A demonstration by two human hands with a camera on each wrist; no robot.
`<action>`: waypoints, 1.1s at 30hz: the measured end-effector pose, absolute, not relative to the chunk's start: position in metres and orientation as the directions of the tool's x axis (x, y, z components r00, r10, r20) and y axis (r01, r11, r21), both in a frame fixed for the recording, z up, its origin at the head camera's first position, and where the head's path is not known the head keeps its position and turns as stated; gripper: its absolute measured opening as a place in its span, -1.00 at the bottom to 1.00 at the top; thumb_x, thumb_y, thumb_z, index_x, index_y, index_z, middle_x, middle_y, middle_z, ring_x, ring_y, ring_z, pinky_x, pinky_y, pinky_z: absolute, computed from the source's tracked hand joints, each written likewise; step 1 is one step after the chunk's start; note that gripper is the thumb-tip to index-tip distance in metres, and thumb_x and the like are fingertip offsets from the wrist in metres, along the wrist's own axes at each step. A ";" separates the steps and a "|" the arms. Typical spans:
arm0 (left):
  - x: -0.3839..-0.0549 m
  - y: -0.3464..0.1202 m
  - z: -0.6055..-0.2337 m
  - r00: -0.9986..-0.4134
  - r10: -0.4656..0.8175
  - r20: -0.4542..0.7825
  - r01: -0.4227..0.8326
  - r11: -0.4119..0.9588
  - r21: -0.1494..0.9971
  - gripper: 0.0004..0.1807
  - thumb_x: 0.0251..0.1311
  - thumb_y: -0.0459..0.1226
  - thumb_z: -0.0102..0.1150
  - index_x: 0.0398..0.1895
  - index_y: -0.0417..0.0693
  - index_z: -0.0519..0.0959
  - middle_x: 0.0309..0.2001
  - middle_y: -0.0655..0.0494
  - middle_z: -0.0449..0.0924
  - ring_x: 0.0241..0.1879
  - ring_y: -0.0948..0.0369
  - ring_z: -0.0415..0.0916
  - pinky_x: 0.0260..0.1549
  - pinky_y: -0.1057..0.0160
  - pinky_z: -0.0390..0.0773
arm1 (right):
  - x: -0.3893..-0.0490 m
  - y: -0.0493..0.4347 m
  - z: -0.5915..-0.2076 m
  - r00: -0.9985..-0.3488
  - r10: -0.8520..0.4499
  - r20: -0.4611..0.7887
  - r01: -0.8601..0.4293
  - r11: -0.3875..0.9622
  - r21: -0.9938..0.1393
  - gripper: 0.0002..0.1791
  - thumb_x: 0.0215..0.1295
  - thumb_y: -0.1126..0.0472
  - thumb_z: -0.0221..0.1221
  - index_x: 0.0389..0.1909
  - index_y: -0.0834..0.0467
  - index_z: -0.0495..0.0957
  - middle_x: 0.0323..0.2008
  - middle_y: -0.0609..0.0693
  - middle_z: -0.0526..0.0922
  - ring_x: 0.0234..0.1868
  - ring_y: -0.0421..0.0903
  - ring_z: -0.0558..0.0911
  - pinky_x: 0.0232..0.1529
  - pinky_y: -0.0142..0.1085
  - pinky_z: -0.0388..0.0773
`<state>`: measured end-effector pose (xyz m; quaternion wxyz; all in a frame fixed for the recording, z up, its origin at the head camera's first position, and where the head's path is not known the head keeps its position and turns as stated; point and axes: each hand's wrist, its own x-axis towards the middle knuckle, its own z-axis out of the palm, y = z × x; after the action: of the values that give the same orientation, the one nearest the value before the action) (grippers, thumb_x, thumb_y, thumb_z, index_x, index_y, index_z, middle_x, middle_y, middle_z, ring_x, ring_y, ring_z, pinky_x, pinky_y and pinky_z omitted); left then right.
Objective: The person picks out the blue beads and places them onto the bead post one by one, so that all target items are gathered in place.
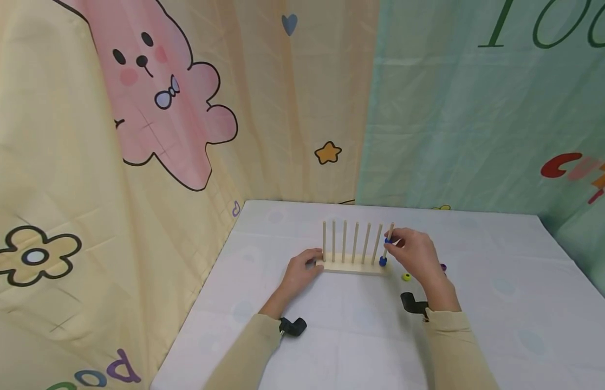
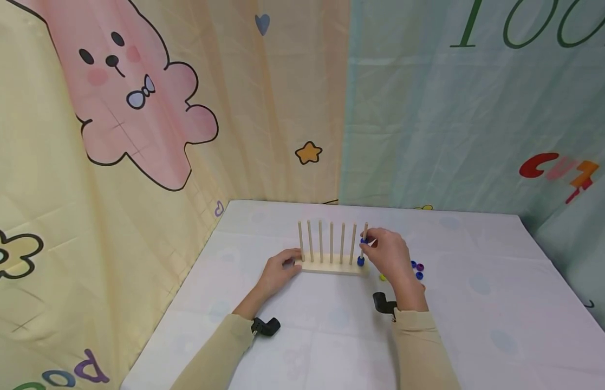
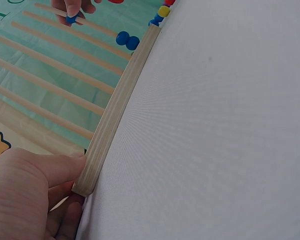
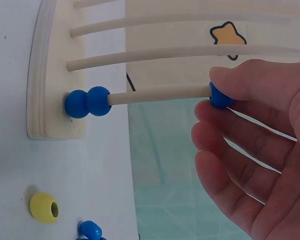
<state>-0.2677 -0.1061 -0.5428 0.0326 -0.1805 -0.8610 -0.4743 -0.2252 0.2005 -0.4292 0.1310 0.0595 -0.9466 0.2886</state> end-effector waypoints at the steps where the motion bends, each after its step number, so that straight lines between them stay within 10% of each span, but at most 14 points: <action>1: -0.268 -0.106 -0.543 -0.932 0.280 0.229 0.343 0.485 0.804 -0.63 0.28 -0.31 0.33 0.15 -0.06 0.64 0.29 0.11 0.52 0.25 0.12 0.48 0.22 0.13 0.48 | -0.226 0.200 -0.431 -0.962 -0.035 0.272 -0.182 0.825 -0.536 -0.77 0.31 0.15 0.34 -0.08 0.16 0.69 -0.21 0.06 0.72 -0.23 0.02 0.63 -0.28 -0.07 0.64; 33: -0.269 -0.107 -0.544 -0.928 0.287 0.239 0.355 0.481 0.801 -0.65 0.28 -0.30 0.32 0.13 -0.06 0.65 0.28 0.12 0.53 0.27 0.13 0.47 0.22 0.14 0.49 | -0.237 0.201 -0.465 -0.995 -0.034 0.096 -0.083 0.817 -0.570 -0.71 0.27 0.18 0.38 -0.02 0.19 0.70 -0.29 0.02 0.69 -0.29 -0.01 0.59 -0.35 -0.19 0.62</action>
<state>-0.2687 -0.1070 -0.5440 0.0360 -0.1866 -0.8599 -0.4738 -0.2373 0.2006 -0.4649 0.0407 0.0307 -0.9523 0.3007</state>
